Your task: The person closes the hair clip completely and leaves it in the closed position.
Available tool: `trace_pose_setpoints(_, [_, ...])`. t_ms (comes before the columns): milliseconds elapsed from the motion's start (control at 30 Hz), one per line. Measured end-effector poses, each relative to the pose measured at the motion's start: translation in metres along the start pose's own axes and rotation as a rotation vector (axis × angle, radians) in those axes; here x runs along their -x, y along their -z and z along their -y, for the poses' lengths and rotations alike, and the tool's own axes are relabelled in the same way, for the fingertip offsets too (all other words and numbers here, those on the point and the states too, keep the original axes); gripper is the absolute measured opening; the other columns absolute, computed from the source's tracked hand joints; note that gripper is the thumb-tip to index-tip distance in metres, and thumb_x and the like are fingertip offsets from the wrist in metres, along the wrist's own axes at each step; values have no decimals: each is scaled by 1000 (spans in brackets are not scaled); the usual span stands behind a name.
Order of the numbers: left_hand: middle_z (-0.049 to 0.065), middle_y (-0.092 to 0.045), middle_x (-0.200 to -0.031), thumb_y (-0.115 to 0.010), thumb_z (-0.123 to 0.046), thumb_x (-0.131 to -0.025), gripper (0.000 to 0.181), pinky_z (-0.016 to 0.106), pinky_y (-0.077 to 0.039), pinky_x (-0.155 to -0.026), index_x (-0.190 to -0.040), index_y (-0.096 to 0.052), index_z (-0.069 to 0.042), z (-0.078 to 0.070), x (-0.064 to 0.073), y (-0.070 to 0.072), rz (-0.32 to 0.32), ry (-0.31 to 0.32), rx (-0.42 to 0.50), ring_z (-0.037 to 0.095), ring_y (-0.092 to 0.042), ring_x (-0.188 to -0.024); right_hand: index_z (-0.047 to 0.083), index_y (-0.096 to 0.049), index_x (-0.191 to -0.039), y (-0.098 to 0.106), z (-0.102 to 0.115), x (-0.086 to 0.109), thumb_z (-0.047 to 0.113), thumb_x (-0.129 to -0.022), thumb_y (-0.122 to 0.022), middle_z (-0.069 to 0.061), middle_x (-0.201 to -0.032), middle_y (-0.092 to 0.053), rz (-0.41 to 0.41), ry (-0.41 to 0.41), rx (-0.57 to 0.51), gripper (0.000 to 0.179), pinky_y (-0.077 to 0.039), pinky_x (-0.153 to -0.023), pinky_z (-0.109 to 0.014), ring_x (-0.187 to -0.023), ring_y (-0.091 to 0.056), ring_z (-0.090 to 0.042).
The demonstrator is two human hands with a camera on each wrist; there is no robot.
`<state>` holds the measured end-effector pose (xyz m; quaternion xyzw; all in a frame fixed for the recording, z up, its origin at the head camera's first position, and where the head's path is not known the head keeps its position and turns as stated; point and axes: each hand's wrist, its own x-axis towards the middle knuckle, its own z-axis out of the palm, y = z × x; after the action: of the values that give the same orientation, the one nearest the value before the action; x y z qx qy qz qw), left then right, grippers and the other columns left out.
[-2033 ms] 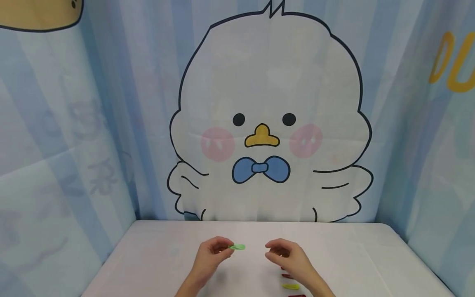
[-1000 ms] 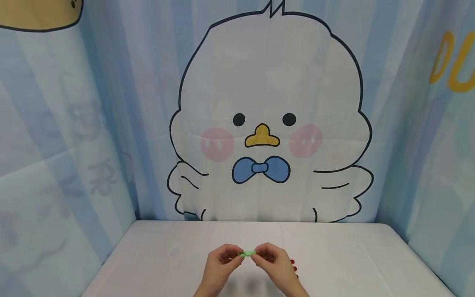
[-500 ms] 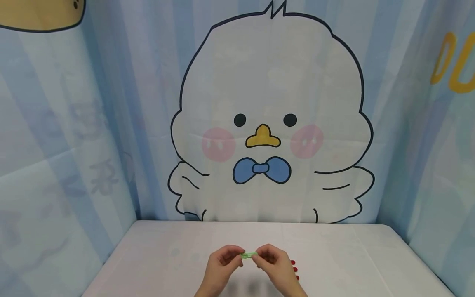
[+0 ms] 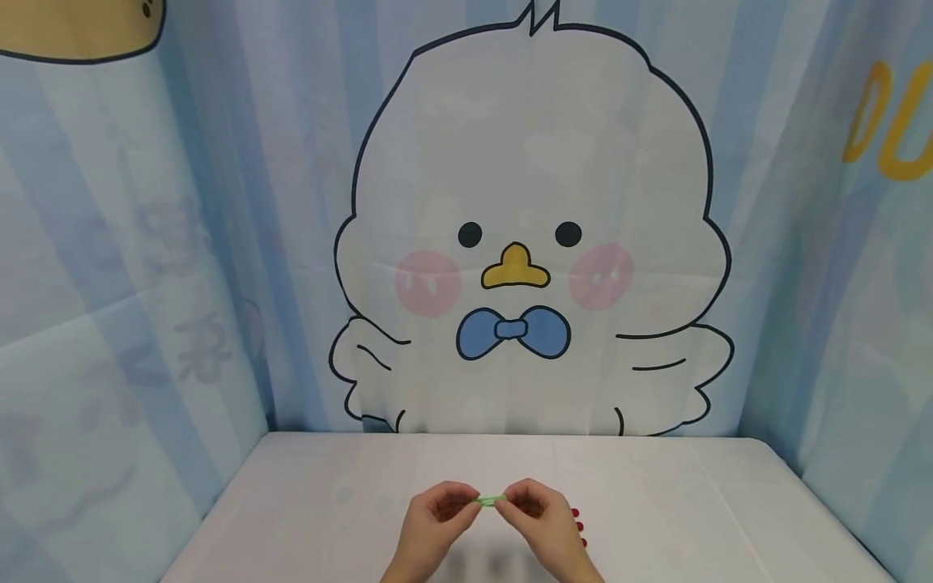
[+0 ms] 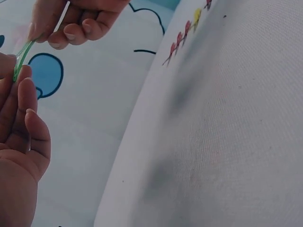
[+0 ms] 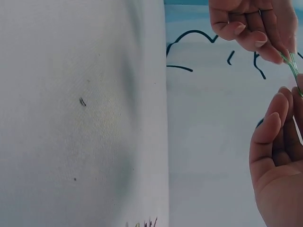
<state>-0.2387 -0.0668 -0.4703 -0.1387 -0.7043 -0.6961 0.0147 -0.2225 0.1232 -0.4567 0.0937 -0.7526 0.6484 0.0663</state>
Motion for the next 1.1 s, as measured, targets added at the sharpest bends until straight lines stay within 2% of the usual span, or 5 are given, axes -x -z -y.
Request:
trace_pose_setpoints(200, [7, -71, -92, -76, -6, -89, 18, 25, -53, -71, -102, -70, 6, -2, 0, 2, -18, -13, -17, 15, -66, -81, 1, -68, -89, -2, 3, 2, 14, -89, -78, -5, -81, -65, -7, 16, 39, 17, -49, -65, -25, -71, -59, -12])
trace_pose_setpoints(433, [5, -72, -86, -78, -7, -87, 14, 25, -50, -66, -96, -73, 2, -6, 1, 1, -51, -4, -87, 16, -64, -76, 3, -68, -86, -3, 5, 2, 13, -88, -78, -2, -78, -64, -16, 35, 101, 15, -47, -61, -24, -67, -57, -10])
trace_pose_setpoints(700, [2, -72, -81, -81, -9, -84, 11, 25, -49, -63, -91, -75, -3, -6, 1, 1, -87, -2, -151, 15, -64, -72, 3, -68, -87, -4, 3, 1, 11, -90, -77, -1, -78, -64, -10, 34, 103, 12, -47, -61, -24, -67, -56, -9])
trace_pose_setpoints(900, [2, -72, -80, -81, -7, -83, 9, 25, -52, -63, -90, -75, -2, -2, -1, 0, -99, 11, -140, 17, -64, -72, 4, -68, -83, -6, 2, 0, 11, -88, -79, 0, -75, -63, -25, 55, 152, 14, -47, -61, -24, -66, -55, -9])
trace_pose_setpoints(1100, [3, -71, -79, -82, -8, -82, 11, 25, -52, -62, -89, -76, -1, 2, -1, 2, -95, 37, -136, 17, -65, -71, 5, -68, -83, -7, 0, 0, 14, -88, -79, 2, -74, -63, -14, 41, 212, 15, -46, -60, -24, -66, -55, -10])
